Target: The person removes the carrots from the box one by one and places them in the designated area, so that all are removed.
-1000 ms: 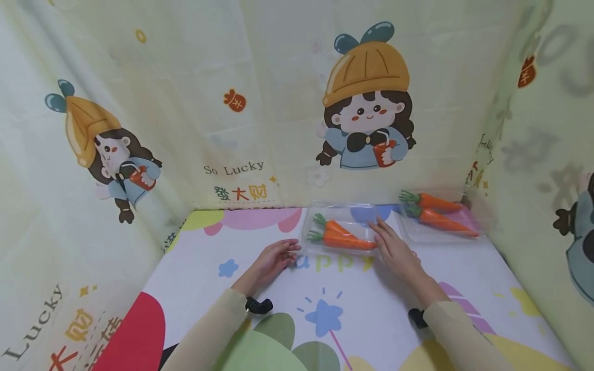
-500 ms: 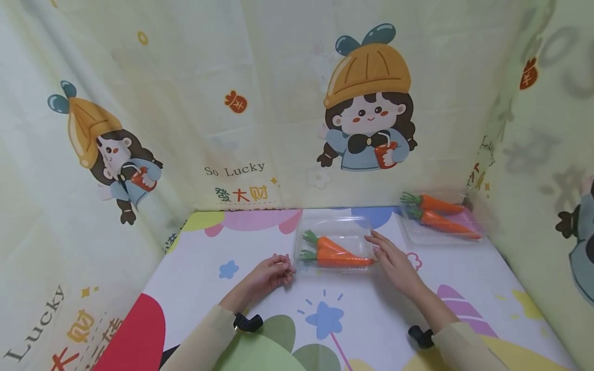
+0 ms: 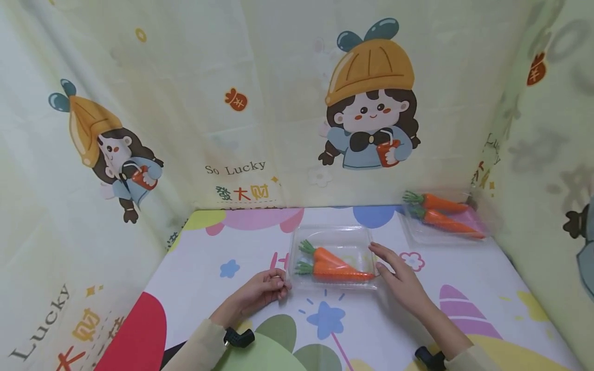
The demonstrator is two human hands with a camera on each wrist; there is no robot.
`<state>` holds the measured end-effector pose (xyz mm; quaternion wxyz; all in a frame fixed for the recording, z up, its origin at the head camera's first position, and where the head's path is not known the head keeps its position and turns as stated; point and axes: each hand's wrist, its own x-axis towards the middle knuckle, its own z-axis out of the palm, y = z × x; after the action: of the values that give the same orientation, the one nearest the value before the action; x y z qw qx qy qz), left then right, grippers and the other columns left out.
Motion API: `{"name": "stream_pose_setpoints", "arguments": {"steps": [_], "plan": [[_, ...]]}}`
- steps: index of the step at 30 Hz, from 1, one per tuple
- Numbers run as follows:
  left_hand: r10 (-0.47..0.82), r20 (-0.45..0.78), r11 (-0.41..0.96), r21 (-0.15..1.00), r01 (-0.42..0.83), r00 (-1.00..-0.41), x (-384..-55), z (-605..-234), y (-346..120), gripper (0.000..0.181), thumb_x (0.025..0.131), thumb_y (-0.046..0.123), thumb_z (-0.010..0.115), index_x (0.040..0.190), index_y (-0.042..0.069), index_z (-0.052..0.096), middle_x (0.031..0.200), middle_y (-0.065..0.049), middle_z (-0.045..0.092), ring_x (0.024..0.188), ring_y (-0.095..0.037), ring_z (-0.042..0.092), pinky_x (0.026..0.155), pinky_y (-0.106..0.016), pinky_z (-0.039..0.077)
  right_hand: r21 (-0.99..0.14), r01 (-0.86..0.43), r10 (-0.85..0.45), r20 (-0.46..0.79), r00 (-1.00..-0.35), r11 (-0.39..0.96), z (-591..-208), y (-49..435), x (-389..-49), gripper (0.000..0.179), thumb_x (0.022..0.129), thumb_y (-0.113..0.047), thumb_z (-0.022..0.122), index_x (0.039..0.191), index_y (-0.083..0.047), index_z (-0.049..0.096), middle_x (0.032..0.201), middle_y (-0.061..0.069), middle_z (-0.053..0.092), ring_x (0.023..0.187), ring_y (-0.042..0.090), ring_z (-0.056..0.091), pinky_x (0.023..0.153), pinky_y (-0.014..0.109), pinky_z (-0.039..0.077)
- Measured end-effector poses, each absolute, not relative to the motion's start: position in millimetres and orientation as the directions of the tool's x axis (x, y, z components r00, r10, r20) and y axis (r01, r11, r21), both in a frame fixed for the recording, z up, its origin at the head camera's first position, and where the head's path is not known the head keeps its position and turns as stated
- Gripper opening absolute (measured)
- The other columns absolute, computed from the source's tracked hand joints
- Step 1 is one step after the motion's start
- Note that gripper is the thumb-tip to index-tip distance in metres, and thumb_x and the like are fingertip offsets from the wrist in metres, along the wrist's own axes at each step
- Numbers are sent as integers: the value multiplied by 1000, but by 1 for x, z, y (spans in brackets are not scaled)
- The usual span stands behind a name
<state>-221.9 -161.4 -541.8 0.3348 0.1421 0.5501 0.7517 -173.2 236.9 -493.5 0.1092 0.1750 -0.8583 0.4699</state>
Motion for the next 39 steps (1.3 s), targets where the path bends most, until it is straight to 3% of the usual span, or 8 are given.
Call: {"name": "stream_pose_setpoints", "arguments": {"steps": [3,7,10,13,21,28,33,39], "plan": [[651,-139,-190,922,-337,-746,-218,-540,-161,13,107,0,46,109,10,53,103,-1,74,85,-8,69,79,-21,56,-870,-298,-185,243,-952,393,-494,242,-168,47,107,-13,54,152,-3,45,156,24,44,126,-21,42,97,3,39],[636,-136,-199,922,-332,-760,-214,-537,-160,11,107,0,46,110,9,51,105,-1,73,86,-8,68,79,-21,56,-968,-23,-190,-26,-981,251,-495,249,-161,56,107,-17,55,154,7,34,148,29,47,113,-12,57,91,13,51],[625,-146,-204,918,-341,-767,-212,-535,-158,11,107,-1,45,111,8,49,106,-2,72,86,-8,68,79,-21,56,-970,164,-235,-204,-950,178,-496,251,-157,63,108,-22,53,154,14,28,133,21,61,103,0,67,90,23,57],[616,-158,-201,915,-349,-771,-210,-533,-156,11,107,0,45,113,8,50,106,-3,72,85,-9,67,79,-21,56,-957,260,-273,-286,-918,128,-497,250,-155,65,109,-24,52,152,17,26,119,11,69,99,11,72,88,29,60],[607,-189,-189,909,-371,-772,-206,-533,-150,10,107,4,48,115,6,53,107,-3,70,86,-9,65,80,-20,55,-934,338,-249,-357,-900,117,-496,245,-156,64,109,-27,53,145,20,30,110,9,72,91,14,74,82,29,61],[604,-183,-204,905,-372,-776,-205,-538,-148,17,111,13,44,113,6,59,108,-5,70,88,-10,65,80,-21,55,-932,348,-255,-362,-897,100,-500,243,-156,46,108,-29,55,130,10,47,105,6,72,88,14,73,81,28,61],[634,-147,-238,897,-372,-759,-203,-541,-153,21,112,13,40,118,6,60,111,-4,70,90,-11,66,81,-21,55,-938,334,-255,-346,-903,90,-503,242,-156,41,108,-27,55,127,8,48,104,6,72,87,13,72,80,27,61],[623,-143,-189,927,-325,-769,-203,-543,-152,15,110,15,46,120,8,57,111,-2,69,89,-10,66,79,-20,55,-944,317,-259,-331,-907,96,-503,241,-157,36,107,-25,55,124,7,49,104,6,72,86,13,72,80,27,61]]}}
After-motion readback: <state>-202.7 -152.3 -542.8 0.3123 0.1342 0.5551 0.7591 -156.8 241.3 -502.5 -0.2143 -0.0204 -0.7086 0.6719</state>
